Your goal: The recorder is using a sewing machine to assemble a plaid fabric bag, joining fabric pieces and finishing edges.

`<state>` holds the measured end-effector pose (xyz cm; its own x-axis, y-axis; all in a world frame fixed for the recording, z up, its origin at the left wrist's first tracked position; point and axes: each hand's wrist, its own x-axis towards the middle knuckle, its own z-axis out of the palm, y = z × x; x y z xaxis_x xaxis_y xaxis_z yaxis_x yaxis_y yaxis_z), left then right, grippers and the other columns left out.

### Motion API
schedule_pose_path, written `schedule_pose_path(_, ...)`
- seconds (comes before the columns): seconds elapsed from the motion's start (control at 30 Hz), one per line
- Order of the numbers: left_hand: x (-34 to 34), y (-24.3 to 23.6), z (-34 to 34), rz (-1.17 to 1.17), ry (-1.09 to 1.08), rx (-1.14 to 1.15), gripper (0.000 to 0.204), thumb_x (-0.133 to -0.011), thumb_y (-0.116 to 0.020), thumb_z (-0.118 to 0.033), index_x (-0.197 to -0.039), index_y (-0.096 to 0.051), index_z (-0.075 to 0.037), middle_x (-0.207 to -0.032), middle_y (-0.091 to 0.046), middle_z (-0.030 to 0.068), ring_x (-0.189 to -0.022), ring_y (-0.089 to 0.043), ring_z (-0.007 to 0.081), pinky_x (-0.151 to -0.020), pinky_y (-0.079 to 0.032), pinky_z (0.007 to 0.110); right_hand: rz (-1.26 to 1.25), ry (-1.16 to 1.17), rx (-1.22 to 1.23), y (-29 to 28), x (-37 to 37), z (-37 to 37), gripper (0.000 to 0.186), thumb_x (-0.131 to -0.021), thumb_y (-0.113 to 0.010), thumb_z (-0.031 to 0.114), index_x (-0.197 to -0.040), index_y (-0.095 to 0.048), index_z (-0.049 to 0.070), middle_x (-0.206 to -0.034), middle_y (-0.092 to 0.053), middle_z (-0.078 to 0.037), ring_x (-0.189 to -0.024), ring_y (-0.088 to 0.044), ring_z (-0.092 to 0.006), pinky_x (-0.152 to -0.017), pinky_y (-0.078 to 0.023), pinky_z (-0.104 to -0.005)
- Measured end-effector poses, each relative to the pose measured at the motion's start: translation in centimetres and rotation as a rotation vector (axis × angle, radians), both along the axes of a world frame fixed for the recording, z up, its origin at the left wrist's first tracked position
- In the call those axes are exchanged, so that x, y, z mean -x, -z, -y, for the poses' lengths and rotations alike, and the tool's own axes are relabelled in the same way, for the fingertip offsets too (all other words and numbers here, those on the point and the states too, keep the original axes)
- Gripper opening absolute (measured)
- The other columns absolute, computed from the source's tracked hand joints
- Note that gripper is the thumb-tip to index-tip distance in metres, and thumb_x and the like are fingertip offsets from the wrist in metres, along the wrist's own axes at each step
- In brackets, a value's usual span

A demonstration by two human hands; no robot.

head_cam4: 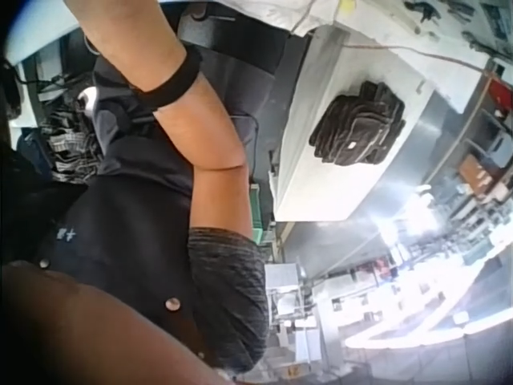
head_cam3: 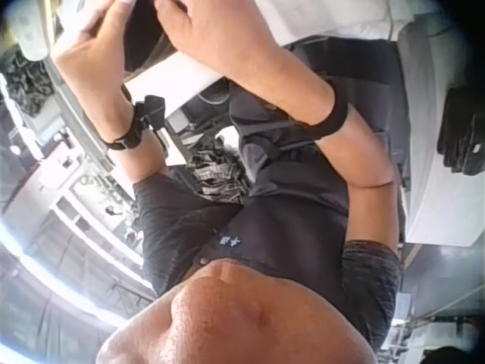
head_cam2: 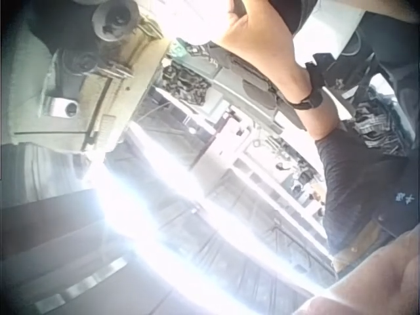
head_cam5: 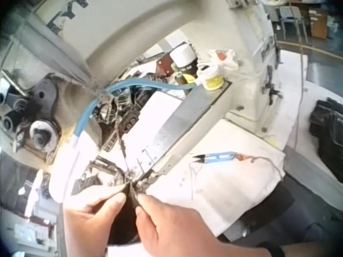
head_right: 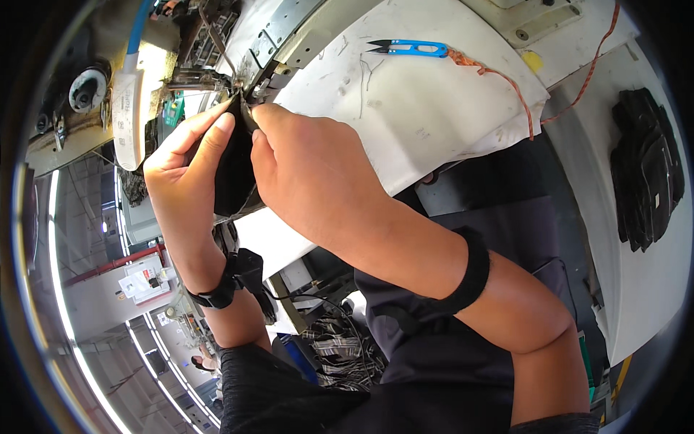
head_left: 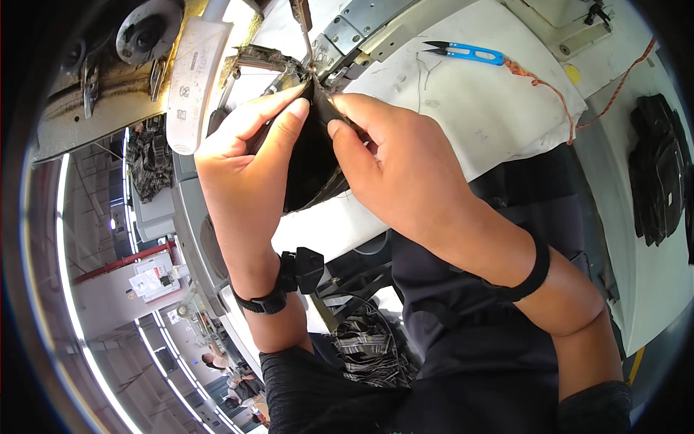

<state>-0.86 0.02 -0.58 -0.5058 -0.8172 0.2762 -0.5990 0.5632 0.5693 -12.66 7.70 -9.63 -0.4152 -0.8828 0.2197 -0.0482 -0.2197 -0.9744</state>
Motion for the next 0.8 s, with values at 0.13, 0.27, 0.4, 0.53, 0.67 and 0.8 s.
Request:
schedule_pose_path(0.13,0.1,0.1,-0.8,0.026,-0.003,0.006,0.022,-0.093,-0.075,-0.001,-0.114,-0.078,0.003,-0.096,-0.076,0.0043,-0.088,-0.065,0.0076,-0.082,-0.051,0.023,0.027,0.046,0.036,0.2,-0.5,0.0,0.012,-0.102,-0.064,0.013,-0.099,-0.062,0.001,-0.069,-0.055,-0.017,-0.054,-0.048,-0.0284,-0.053,-0.041,-0.0368)
schedule_pose_path(0.27,0.2,1.0,-2.2,0.151,0.028,0.298,0.020,-0.090,-0.074,0.001,-0.110,-0.077,0.002,-0.096,-0.076,0.0172,-0.083,-0.073,0.0224,-0.079,-0.055,0.031,-0.013,-0.011,0.034,0.1,-0.4,-0.2,0.015,-0.101,-0.061,0.009,-0.109,-0.063,-0.002,-0.075,-0.061,-0.021,-0.065,-0.058,-0.0355,-0.059,-0.047,-0.0429)
schedule_pose_path(0.4,0.3,1.7,-2.8,0.104,-0.024,0.373,0.016,-0.090,-0.076,-0.002,-0.106,-0.078,0.000,-0.097,-0.076,0.0171,-0.084,-0.074,0.0291,-0.078,-0.057,0.033,0.042,-0.009,0.077,0.3,-1.0,-0.3,0.024,-0.100,-0.059,0.007,-0.121,-0.063,-0.004,-0.083,-0.066,-0.025,-0.075,-0.067,-0.0435,-0.063,-0.051,-0.0476)
schedule_pose_path(0.53,1.3,2.0,-3.3,0.113,-0.057,0.433,0.015,-0.091,-0.075,-0.002,-0.106,-0.077,0.000,-0.097,-0.074,0.0159,-0.082,-0.073,0.0310,-0.074,-0.057,0.034,0.178,-0.046,0.103,1.5,-1.1,0.0,0.033,-0.100,-0.058,0.004,-0.133,-0.062,-0.001,-0.092,-0.070,-0.025,-0.078,-0.069,-0.0399,-0.068,-0.054,-0.0398)
schedule_pose_path(0.67,1.7,3.2,-3.8,0.157,-0.080,0.556,0.019,-0.093,-0.074,-0.006,-0.111,-0.075,-0.002,-0.107,-0.072,0.0145,-0.079,-0.072,0.0323,-0.069,-0.058,0.038,0.290,-0.065,0.123,1.5,-1.2,0.2,0.035,-0.101,-0.054,0.003,-0.135,-0.062,-0.002,-0.103,-0.072,-0.023,-0.081,-0.071,-0.0258,-0.075,-0.055,-0.0323)
schedule_pose_path(0.8,3.1,2.8,-4.4,0.235,-0.125,0.519,0.020,-0.094,-0.070,-0.003,-0.113,-0.071,0.002,-0.102,-0.069,0.0137,-0.079,-0.071,0.0324,-0.064,-0.057,0.039,0.522,-0.138,0.135,0.9,-0.7,0.5,0.037,-0.099,-0.051,0.000,-0.134,-0.062,-0.005,-0.096,-0.071,-0.009,-0.081,-0.058,-0.0059,-0.070,-0.051,-0.0253)
